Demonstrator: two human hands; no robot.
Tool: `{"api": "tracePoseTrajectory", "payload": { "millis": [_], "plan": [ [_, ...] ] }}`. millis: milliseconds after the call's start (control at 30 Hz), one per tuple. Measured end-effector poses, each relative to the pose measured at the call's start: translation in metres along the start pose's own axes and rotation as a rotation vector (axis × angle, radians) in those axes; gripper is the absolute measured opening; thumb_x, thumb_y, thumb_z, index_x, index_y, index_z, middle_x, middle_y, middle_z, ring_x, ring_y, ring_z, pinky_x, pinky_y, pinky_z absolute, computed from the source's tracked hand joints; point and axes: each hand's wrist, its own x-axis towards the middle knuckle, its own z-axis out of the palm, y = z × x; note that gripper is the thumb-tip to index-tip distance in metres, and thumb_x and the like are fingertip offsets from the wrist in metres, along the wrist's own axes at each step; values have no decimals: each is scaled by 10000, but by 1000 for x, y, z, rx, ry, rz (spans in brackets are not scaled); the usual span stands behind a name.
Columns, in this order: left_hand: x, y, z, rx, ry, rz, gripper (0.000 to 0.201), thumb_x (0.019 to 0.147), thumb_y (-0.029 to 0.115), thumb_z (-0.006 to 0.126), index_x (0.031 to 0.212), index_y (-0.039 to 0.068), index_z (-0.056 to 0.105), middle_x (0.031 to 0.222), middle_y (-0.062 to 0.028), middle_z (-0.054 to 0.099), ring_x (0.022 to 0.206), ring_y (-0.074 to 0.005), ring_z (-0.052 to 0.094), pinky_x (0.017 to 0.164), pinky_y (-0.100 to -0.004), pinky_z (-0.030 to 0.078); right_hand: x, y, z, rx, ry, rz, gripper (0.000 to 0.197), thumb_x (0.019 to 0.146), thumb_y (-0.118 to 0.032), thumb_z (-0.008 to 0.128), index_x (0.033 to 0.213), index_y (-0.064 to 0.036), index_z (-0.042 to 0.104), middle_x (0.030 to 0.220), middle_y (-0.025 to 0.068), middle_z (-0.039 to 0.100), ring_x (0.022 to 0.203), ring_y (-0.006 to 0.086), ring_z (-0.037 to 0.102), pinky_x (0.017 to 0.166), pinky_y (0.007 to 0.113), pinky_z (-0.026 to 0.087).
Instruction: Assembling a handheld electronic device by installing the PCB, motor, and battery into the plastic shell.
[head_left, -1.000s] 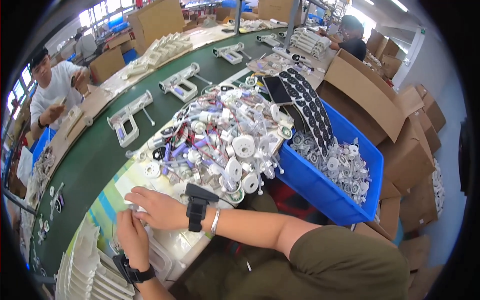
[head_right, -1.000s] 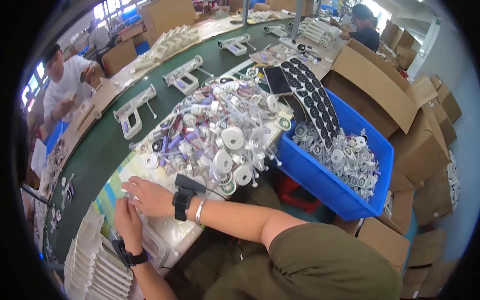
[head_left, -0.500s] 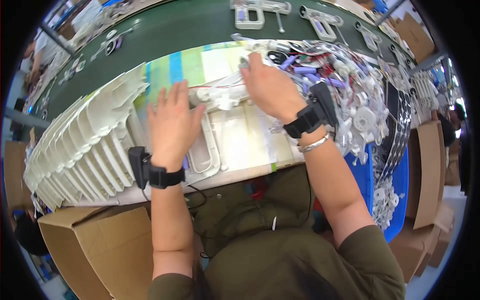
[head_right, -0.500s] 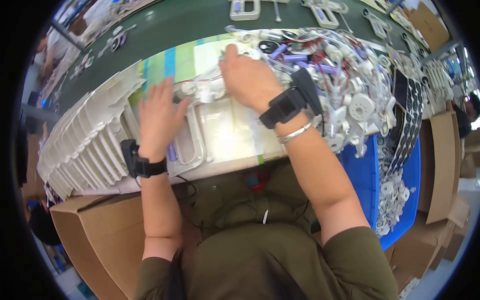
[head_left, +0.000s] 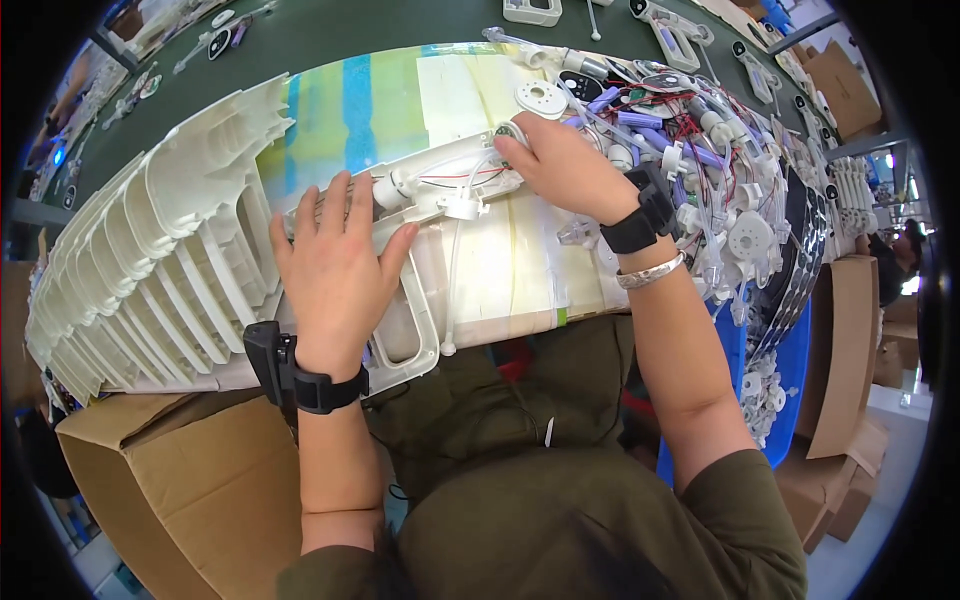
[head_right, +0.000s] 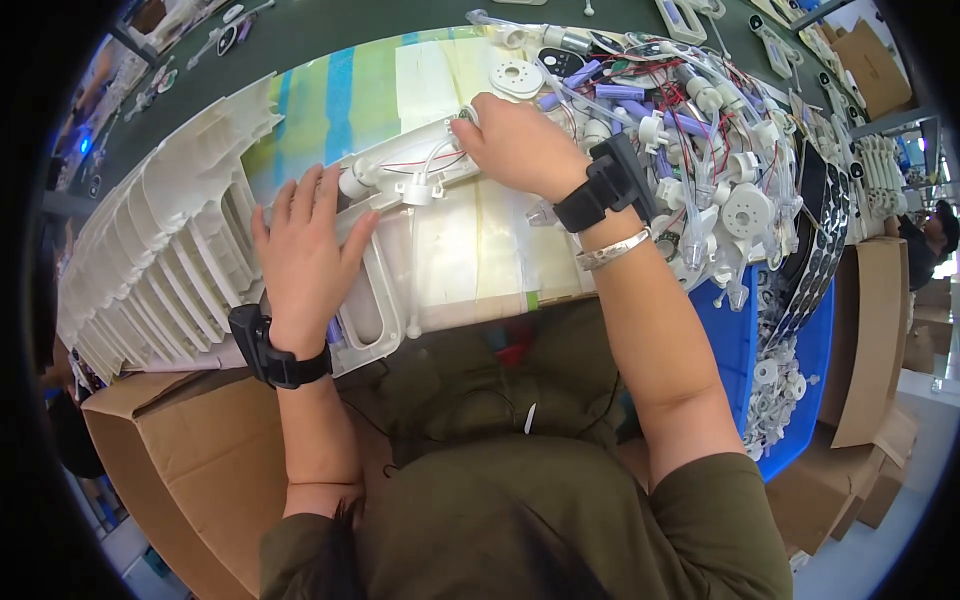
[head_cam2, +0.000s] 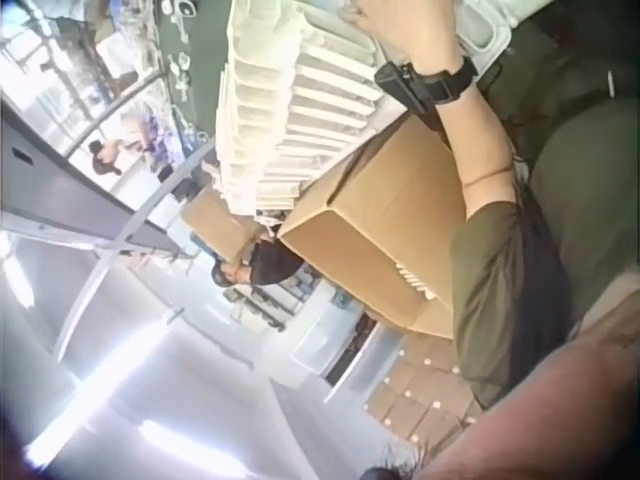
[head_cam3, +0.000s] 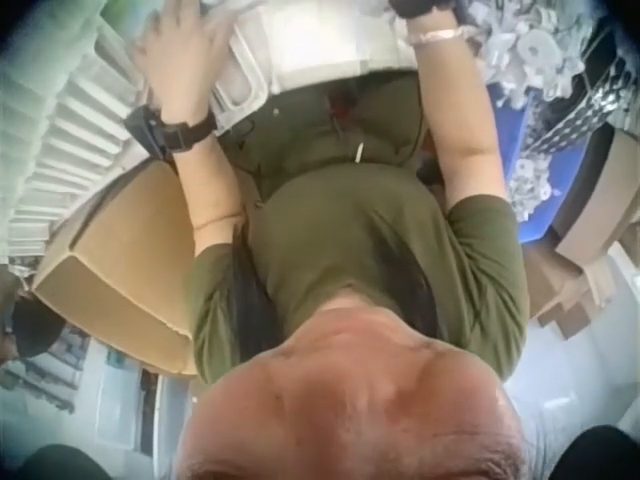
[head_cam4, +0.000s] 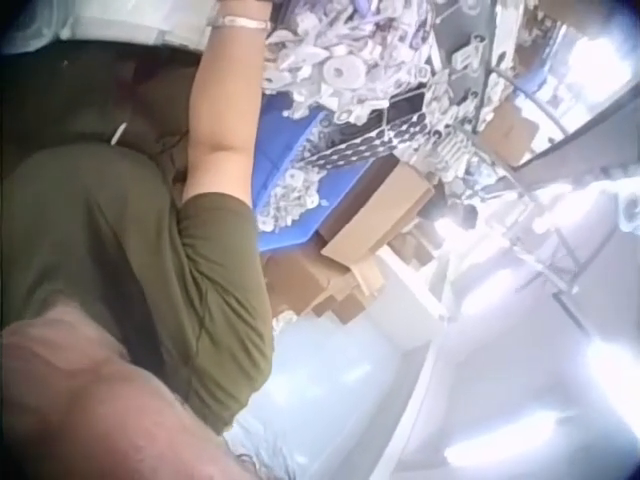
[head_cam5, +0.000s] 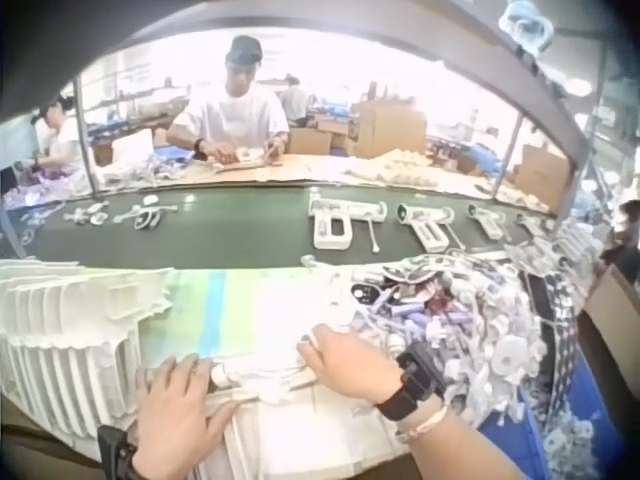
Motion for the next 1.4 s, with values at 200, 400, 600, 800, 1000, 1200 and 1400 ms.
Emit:
{"api": "tracePoseTrajectory", "payload": {
  "millis": [200, 400, 600, 800, 1000, 1200, 1400],
  "plan": [
    [-2, -3, 0, 22, 14, 12, 522, 799, 454, 588, 1179, 97, 554, 1229, -47, 535, 1140, -277, 474, 984, -517, 283, -5, -7, 5, -96, -10, 35, 354, 892, -314, 468, 892, 37, 517, 728, 244, 610, 706, 411, 600, 659, 470, 479],
    [-1, -2, -3, 11, 7, 27, 525, 788, 451, 598, 1172, 96, 550, 1230, -41, 531, 1141, -272, 468, 982, -522, 279, -18, -23, 25, -241, 33, 142, 311, 891, -285, 452, 887, 25, 468, 660, 225, 602, 630, 396, 604, 585, 464, 496],
    [1, -2, -5, 17, 9, 60, 512, 792, 440, 598, 1169, 98, 550, 1230, -44, 530, 1140, -272, 470, 983, -520, 274, -7, -15, 14, -190, -69, 113, 312, 905, -275, 440, 872, 36, 434, 630, 247, 571, 614, 424, 566, 588, 493, 447],
    [-3, -7, -4, 26, 12, 49, 513, 795, 446, 593, 1166, 94, 552, 1229, -50, 535, 1134, -278, 479, 982, -526, 278, -27, -27, 16, -273, 74, 2, 321, 850, -264, 553, 992, 20, 505, 816, 178, 608, 739, 358, 590, 618, 443, 461],
    [-1, -1, -3, -17, 29, 65, 507, 795, 448, 593, 1162, 101, 551, 1231, -56, 534, 1136, -281, 480, 990, -530, 275, -57, -25, 24, -146, 272, -481, 232, 703, -67, 670, 927, -70, 608, 891, 76, 581, 849, 266, 550, 741, 363, 442],
    [-3, -5, -3, 6, -32, 49, 508, 832, 434, 557, 1205, 92, 515, 1266, -79, 501, 1167, -285, 454, 983, -530, 290, -39, -26, 8, 36, 329, -488, 162, 733, -5, 609, 889, -45, 629, 866, 112, 633, 816, 282, 596, 720, 354, 479],
    [-2, -1, -3, -12, 35, 47, 498, 785, 442, 603, 1146, 102, 556, 1216, -52, 540, 1125, -275, 487, 981, -529, 288, -42, -21, 44, -165, 436, -620, 222, 696, 27, 606, 912, -17, 625, 879, 104, 639, 794, 258, 627, 676, 338, 516]
  ]
}}
